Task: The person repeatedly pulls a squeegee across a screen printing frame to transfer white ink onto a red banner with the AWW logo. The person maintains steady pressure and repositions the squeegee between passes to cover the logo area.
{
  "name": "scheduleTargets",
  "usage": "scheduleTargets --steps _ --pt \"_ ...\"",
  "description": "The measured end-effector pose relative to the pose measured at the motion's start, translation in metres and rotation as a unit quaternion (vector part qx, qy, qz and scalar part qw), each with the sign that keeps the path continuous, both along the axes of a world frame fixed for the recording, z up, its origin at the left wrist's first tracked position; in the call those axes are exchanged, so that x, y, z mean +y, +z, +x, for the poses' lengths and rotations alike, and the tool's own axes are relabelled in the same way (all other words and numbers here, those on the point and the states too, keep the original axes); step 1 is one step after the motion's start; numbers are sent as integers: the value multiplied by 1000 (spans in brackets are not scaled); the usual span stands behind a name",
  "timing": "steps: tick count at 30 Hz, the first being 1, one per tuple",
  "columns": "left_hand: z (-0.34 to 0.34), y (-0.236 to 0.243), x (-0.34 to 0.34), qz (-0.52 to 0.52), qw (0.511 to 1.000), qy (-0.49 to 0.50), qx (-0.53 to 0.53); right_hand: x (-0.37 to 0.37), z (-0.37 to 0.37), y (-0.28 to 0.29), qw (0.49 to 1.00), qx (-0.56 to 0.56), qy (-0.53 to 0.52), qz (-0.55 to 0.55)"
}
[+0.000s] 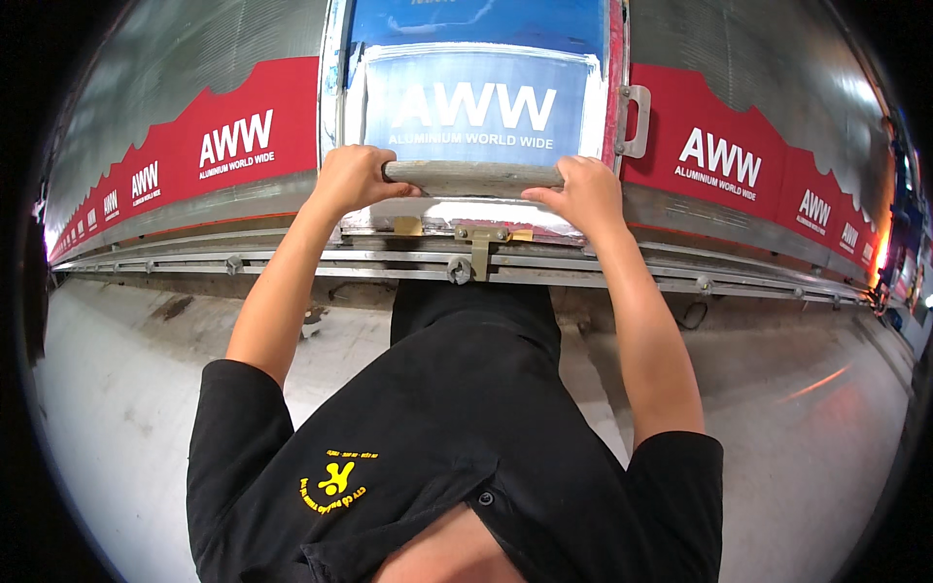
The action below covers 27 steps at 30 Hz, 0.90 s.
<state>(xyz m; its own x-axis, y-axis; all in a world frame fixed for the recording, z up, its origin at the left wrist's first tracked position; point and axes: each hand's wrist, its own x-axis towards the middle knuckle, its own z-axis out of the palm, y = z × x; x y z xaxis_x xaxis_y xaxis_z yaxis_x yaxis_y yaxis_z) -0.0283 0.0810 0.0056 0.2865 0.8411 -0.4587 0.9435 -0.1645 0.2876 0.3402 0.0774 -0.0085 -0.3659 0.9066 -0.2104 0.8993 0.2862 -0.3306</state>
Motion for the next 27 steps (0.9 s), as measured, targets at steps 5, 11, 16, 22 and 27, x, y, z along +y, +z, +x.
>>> scheduleTargets --steps 5,11,16,22,27 --pt "-10 -2 39 -154 987 -20 -35 34 1 -4 983 18 14 -184" --pt "-26 32 103 -91 993 -35 -73 105 38 7 924 314 -210 -60" --pt "-50 22 166 102 990 -63 -74 125 69 -24 861 261 -436 15" --pt "-51 6 185 92 988 -93 -81 125 22 -36 783 375 -479 -127" --pt "-29 -1 159 89 982 -90 -141 115 14 -10 778 390 -473 -135"
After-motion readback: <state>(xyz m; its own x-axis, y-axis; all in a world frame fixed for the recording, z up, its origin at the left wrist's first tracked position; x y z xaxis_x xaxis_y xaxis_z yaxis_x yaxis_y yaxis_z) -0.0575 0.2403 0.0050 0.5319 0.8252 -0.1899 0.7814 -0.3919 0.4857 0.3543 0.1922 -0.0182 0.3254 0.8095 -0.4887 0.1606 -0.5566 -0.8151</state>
